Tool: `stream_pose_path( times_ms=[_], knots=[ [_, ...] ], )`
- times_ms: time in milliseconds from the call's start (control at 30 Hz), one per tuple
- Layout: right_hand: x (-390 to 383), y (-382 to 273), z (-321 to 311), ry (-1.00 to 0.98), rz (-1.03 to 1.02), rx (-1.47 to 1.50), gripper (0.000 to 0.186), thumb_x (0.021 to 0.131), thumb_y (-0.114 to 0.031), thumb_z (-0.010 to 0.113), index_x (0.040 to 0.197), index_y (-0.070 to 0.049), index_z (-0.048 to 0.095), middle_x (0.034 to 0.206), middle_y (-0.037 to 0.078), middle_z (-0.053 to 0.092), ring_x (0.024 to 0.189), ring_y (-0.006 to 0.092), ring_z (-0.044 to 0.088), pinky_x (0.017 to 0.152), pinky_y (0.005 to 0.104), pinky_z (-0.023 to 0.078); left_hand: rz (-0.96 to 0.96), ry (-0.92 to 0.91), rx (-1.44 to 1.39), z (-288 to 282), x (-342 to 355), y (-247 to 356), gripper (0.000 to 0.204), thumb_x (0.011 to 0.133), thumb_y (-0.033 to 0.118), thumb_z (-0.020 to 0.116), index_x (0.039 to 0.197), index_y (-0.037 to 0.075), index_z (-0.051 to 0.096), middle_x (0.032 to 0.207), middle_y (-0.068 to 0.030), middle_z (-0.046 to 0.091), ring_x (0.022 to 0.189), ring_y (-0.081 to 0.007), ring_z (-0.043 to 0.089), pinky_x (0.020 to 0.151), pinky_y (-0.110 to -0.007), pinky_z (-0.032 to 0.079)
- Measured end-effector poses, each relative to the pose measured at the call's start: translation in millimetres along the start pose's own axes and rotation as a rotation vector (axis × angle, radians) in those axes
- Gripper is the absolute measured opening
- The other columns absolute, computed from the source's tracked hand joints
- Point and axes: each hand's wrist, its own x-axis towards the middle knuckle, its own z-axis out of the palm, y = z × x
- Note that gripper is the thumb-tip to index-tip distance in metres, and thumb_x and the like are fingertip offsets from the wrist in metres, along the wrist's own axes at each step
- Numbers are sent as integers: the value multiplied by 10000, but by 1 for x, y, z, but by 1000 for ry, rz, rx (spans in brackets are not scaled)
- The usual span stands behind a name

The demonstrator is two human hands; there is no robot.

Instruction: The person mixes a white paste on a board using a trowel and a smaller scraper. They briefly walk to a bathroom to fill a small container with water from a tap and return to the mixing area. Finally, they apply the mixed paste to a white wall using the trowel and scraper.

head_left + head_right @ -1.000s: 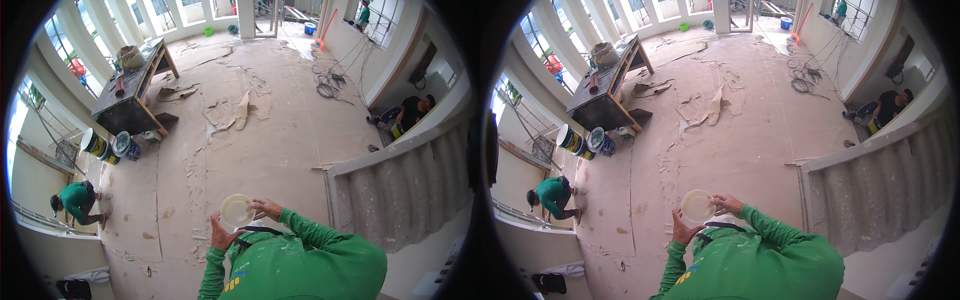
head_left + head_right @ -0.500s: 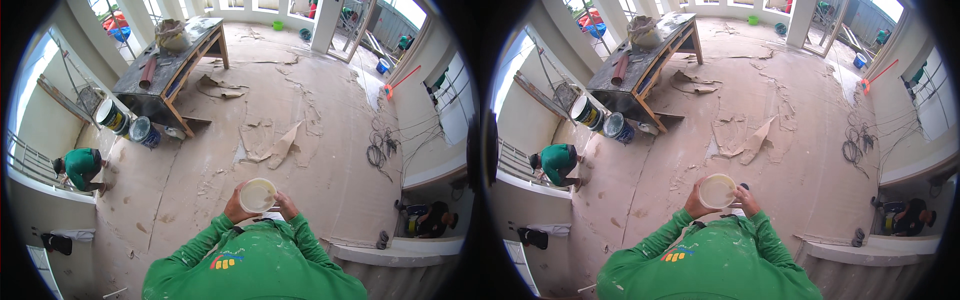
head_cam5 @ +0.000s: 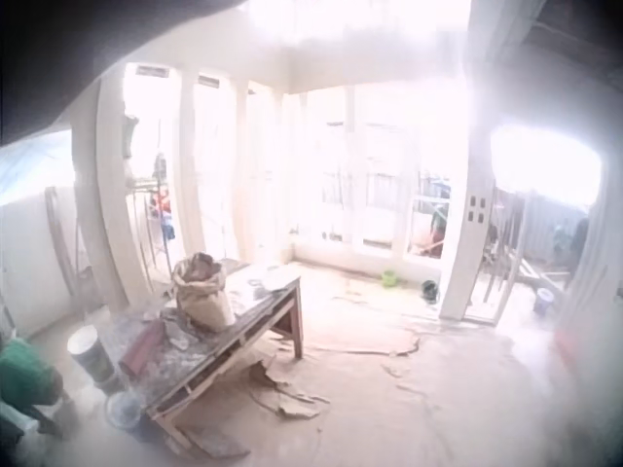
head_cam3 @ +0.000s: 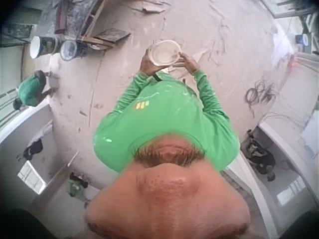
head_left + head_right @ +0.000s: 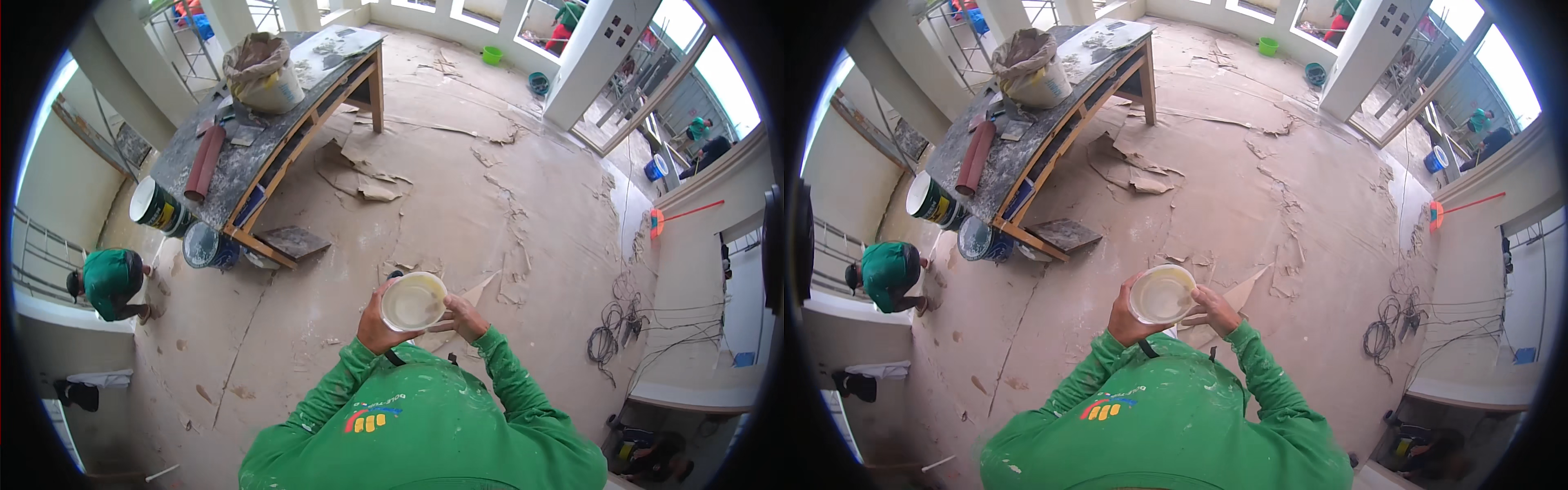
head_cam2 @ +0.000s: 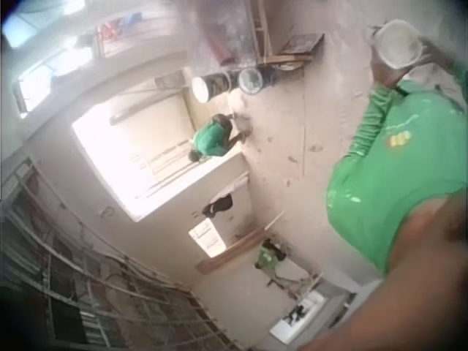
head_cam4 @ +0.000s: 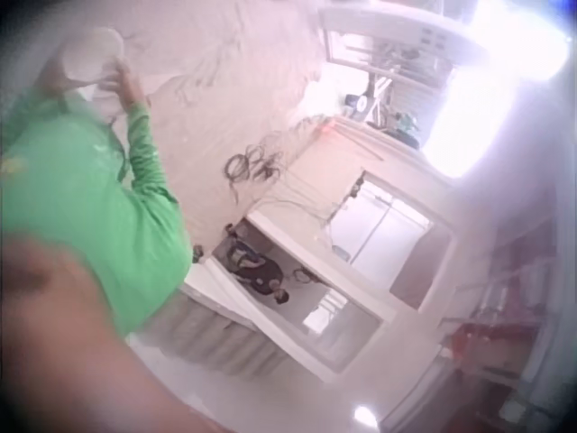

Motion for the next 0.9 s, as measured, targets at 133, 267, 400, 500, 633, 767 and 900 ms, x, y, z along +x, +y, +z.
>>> stream_pose_path(
  times_ms=[133, 267, 400, 500, 633, 767, 900],
  knots=[
    [93, -113, -35, -14, -73, -82, 739, 927, -542, 506, 1385, 20, 369, 1321, 200, 469, 1068, 314, 613, 847, 418, 575, 64, 8, -105, -5, 146, -26, 1036, 536, 200, 933, 1345, -10, 320, 1280, -190, 519, 1182, -293, 541, 965, -402, 468],
    [161, -234, -65, 4, -149, -129, 805, 870, -574, 580, 1391, 5, 376, 1331, 208, 468, 1072, 316, 611, 839, 423, 573, 55, -89, -136, -17, 295, -23, 1026, 555, 207, 923, 1349, -8, 309, 1308, -177, 465, 1201, -284, 513, 1005, -397, 437],
    [251, -334, -108, -28, -189, -127, 816, 856, -550, 610, 1417, -16, 353, 1337, 198, 468, 1128, 307, 570, 863, 417, 558, 118, -106, -141, -20, 439, -50, 1049, 551, 210, 919, 1366, -1, 293, 1332, -171, 430, 1230, -282, 481, 1032, -397, 414],
    [326, -406, -145, -100, -156, -146, 799, 863, -515, 614, 1427, -21, 338, 1339, 194, 468, 1158, 308, 552, 882, 420, 548, 122, -38, 23, -21, 534, -69, 1046, 549, 160, 912, 1370, -1, 284, 1304, -170, 455, 1207, -288, 502, 1013, -408, 432],
    [434, -503, -176, -207, -93, -192, 736, 884, -459, 606, 1403, -1, 358, 1298, 183, 488, 1081, 306, 590, 860, 428, 560, 91, 142, -18, -30, 632, -114, 1074, 539, 184, 923, 1377, -5, 278, 1325, -174, 442, 1214, -284, 497, 1021, -400, 425],
    [534, -590, -200, -255, 26, -196, 635, 903, -410, 585, 1349, 7, 410, 1263, 171, 500, 1022, 299, 611, 823, 433, 576, -52, 329, -144, -35, 733, -148, 1166, 528, 191, 933, 1424, -11, 214, 1361, -172, 408, 1265, -285, 448, 1070, -394, 372],
    [631, -673, -200, -264, 49, -207, 578, 907, -389, 566, 1295, 23, 448, 1237, 173, 505, 1007, 338, 617, 813, 490, 572, -103, 584, -248, -40, 812, -209, 1328, 515, 282, 947, 1483, 61, 64, 1507, -164, 237, 1376, -297, 296, 1093, -455, 330]
  ],
)
